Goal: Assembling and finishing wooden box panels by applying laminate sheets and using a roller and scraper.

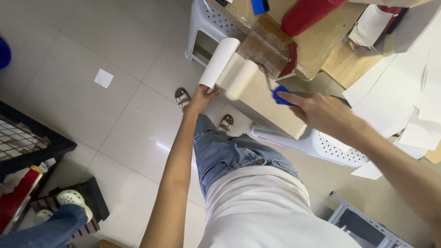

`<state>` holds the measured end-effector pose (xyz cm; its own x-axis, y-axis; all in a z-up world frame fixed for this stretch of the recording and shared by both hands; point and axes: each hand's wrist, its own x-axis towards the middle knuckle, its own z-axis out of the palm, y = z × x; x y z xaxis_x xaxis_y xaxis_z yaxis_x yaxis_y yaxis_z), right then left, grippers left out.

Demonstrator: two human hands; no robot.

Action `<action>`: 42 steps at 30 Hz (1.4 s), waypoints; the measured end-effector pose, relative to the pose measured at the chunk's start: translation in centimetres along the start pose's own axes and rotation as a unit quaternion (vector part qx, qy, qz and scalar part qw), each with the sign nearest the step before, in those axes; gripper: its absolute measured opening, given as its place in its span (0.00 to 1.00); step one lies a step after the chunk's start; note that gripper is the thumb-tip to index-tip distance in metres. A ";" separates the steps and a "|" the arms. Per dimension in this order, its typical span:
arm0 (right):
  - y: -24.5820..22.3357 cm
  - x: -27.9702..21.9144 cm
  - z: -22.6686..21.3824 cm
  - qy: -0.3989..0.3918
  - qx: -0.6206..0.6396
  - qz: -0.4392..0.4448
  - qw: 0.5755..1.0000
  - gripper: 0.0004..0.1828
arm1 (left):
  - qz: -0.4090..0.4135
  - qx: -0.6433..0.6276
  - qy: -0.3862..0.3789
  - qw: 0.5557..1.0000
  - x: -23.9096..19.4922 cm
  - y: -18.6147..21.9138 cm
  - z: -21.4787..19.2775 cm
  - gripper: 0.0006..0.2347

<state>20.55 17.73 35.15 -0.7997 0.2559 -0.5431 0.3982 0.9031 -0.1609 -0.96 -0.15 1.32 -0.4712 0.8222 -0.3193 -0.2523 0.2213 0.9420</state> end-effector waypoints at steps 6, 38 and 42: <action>0.6 2.7 3.3 0.061 -0.019 -0.065 0.996 0.27 | -0.042 -0.055 0.019 0.997 -0.4 0.5 0.8 0.21; 10.0 -5.9 8.1 0.040 -0.066 -0.024 0.997 0.32 | 0.028 0.106 0.061 0.992 0.0 -0.6 -0.5 0.12; 3.7 0.7 2.0 0.040 -0.061 -0.031 0.997 0.25 | 0.034 0.118 0.006 0.992 0.8 -3.7 -0.8 0.20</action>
<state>22.35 20.60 32.54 -0.8562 0.2201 -0.4674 0.2925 0.9523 -0.0873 -1.03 -0.72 -2.53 -0.4904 0.8339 -0.2532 -0.0143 0.2828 0.9591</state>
